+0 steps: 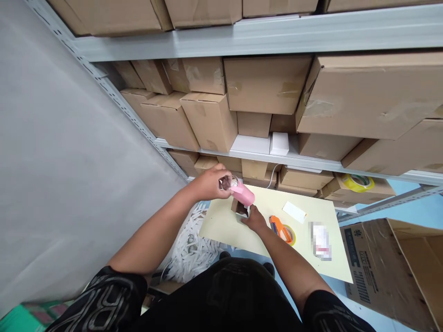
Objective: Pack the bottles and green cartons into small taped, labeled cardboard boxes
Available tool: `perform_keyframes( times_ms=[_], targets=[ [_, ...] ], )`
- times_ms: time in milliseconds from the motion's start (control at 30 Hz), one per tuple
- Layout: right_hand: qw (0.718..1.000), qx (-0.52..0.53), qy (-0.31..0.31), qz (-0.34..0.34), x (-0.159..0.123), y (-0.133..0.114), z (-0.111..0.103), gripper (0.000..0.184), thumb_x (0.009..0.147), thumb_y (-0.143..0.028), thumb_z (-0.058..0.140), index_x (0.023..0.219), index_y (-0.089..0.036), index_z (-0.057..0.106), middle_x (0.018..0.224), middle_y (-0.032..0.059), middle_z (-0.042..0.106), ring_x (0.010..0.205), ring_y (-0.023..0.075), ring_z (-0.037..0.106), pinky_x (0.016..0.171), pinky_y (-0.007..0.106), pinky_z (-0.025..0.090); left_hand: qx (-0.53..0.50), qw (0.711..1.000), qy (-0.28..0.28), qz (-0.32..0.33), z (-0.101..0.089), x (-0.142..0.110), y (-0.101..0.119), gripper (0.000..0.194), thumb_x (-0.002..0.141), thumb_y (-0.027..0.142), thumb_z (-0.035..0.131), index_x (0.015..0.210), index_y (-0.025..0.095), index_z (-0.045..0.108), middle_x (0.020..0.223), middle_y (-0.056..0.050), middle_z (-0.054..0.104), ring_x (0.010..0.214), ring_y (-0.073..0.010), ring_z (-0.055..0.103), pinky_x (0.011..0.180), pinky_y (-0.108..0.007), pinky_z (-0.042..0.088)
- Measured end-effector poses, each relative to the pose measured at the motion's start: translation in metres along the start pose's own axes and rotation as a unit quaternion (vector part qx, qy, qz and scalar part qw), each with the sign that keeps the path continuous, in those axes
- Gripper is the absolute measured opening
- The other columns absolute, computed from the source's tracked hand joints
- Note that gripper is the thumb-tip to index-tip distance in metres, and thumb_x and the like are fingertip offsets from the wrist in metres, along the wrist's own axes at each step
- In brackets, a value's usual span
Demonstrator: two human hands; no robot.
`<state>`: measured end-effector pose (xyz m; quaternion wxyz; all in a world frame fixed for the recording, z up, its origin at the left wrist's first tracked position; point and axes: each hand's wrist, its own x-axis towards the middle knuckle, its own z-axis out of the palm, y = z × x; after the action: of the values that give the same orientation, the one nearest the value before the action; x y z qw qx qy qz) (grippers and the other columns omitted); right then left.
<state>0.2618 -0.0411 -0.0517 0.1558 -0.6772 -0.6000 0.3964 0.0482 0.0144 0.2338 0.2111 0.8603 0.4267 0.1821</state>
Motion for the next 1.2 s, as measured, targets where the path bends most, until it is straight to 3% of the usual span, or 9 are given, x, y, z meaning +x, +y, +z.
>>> perform_keyframes(
  times_ms=[267, 400, 500, 667, 733, 800, 933, 1033, 1200],
  targets=[
    [0.997, 0.038, -0.052, -0.049, -0.028, 0.022, -0.021, 0.101, 0.066, -0.037, 0.085, 0.155, -0.023, 0.040, 0.152, 0.0166, 0.052, 0.136, 0.0334, 0.055, 0.110, 0.046, 0.046, -0.090, 0.994, 0.028, 0.046, -0.026, -0.010, 0.007, 0.017, 0.072, 0.028, 0.077, 0.086, 0.019, 0.070, 0.094, 0.001, 0.055, 0.072, -0.0102, 0.059, 0.073, -0.024, 0.054],
    [0.993, 0.099, -0.017, -0.059, -0.044, 0.032, -0.058, 0.088, 0.069, -0.027, 0.071, 0.154, -0.024, 0.047, 0.158, 0.0145, 0.049, 0.142, 0.0315, 0.052, 0.114, 0.047, 0.043, -0.119, 0.992, 0.007, 0.047, -0.021, -0.009, 0.007, 0.018, 0.073, 0.030, 0.078, 0.085, 0.019, 0.071, 0.092, 0.001, 0.054, 0.072, -0.0104, 0.058, 0.069, -0.023, 0.052],
    [0.972, 0.220, 0.026, -0.082, -0.056, 0.010, -0.096, 0.064, 0.078, -0.031, 0.059, 0.142, -0.025, 0.061, 0.147, 0.0126, 0.061, 0.138, 0.0311, 0.055, 0.109, 0.047, 0.047, -0.134, 0.989, -0.017, 0.055, -0.014, -0.005, 0.009, 0.019, 0.072, 0.031, 0.079, 0.086, 0.020, 0.072, 0.092, 0.001, 0.054, 0.072, -0.0101, 0.057, 0.068, -0.022, 0.050],
    [0.892, 0.375, -0.158, -0.198, -0.078, -0.051, -0.133, 0.065, 0.086, -0.060, 0.062, 0.140, -0.025, 0.063, 0.136, 0.0107, 0.069, 0.124, 0.0342, 0.064, 0.102, 0.048, 0.051, -0.187, 0.980, -0.058, 0.046, -0.002, 0.009, 0.014, 0.021, 0.072, 0.032, 0.081, 0.087, 0.019, 0.073, 0.096, -0.001, 0.057, 0.075, -0.0112, 0.058, 0.072, -0.024, 0.051],
    [0.876, 0.393, -0.196, -0.198, -0.083, -0.061, -0.133, 0.069, 0.080, -0.063, 0.071, 0.134, -0.021, 0.066, 0.126, 0.0117, 0.073, 0.116, 0.0341, 0.068, 0.098, 0.047, 0.053, -0.255, 0.966, -0.041, 0.022, 0.011, 0.014, 0.014, 0.029, 0.073, 0.037, 0.082, 0.093, 0.017, 0.074, 0.101, -0.003, 0.059, 0.082, -0.0135, 0.062, 0.078, -0.027, 0.054],
    [0.876, 0.407, -0.174, -0.192, -0.082, -0.064, -0.128, 0.069, 0.079, -0.064, 0.074, 0.131, -0.019, 0.066, 0.122, 0.0114, 0.074, 0.112, 0.0330, 0.069, 0.096, 0.046, 0.054, -0.358, 0.933, 0.024, -0.025, 0.033, 0.016, 0.014, 0.046, 0.076, 0.045, 0.081, 0.111, 0.017, 0.072, 0.110, -0.007, 0.061, 0.094, -0.0181, 0.066, 0.084, -0.032, 0.056],
    [0.918, 0.348, -0.006, -0.190, -0.070, -0.064, -0.116, 0.069, 0.082, -0.066, 0.072, 0.134, -0.022, 0.061, 0.125, 0.0108, 0.072, 0.112, 0.0320, 0.067, 0.097, 0.045, 0.054, -0.470, 0.846, 0.191, -0.164, 0.101, 0.003, 0.026, 0.059, 0.091, 0.059, 0.066, 0.137, 0.023, 0.059, 0.125, -0.011, 0.062, 0.109, -0.0241, 0.065, 0.085, -0.036, 0.059],
    [0.947, 0.237, 0.086, -0.200, -0.067, -0.069, -0.106, 0.073, 0.086, -0.063, 0.069, 0.146, -0.024, 0.054, 0.138, 0.0119, 0.066, 0.123, 0.0336, 0.063, 0.105, 0.047, 0.051, -0.510, 0.821, 0.168, -0.192, 0.141, -0.013, 0.039, 0.059, 0.094, 0.058, 0.064, 0.139, 0.023, 0.054, 0.121, -0.012, 0.067, 0.106, -0.0244, 0.068, 0.084, -0.036, 0.059],
    [0.949, 0.166, 0.057, -0.263, -0.072, -0.078, -0.092, 0.065, 0.097, -0.054, 0.058, 0.156, -0.028, 0.047, 0.141, 0.0118, 0.059, 0.126, 0.0295, 0.060, 0.106, 0.045, 0.051, -0.521, 0.802, 0.190, -0.221, 0.142, -0.025, 0.023, 0.064, 0.081, 0.058, 0.079, 0.126, 0.018, 0.058, 0.109, -0.009, 0.070, 0.098, -0.0238, 0.068, 0.083, -0.035, 0.057]
  ],
)
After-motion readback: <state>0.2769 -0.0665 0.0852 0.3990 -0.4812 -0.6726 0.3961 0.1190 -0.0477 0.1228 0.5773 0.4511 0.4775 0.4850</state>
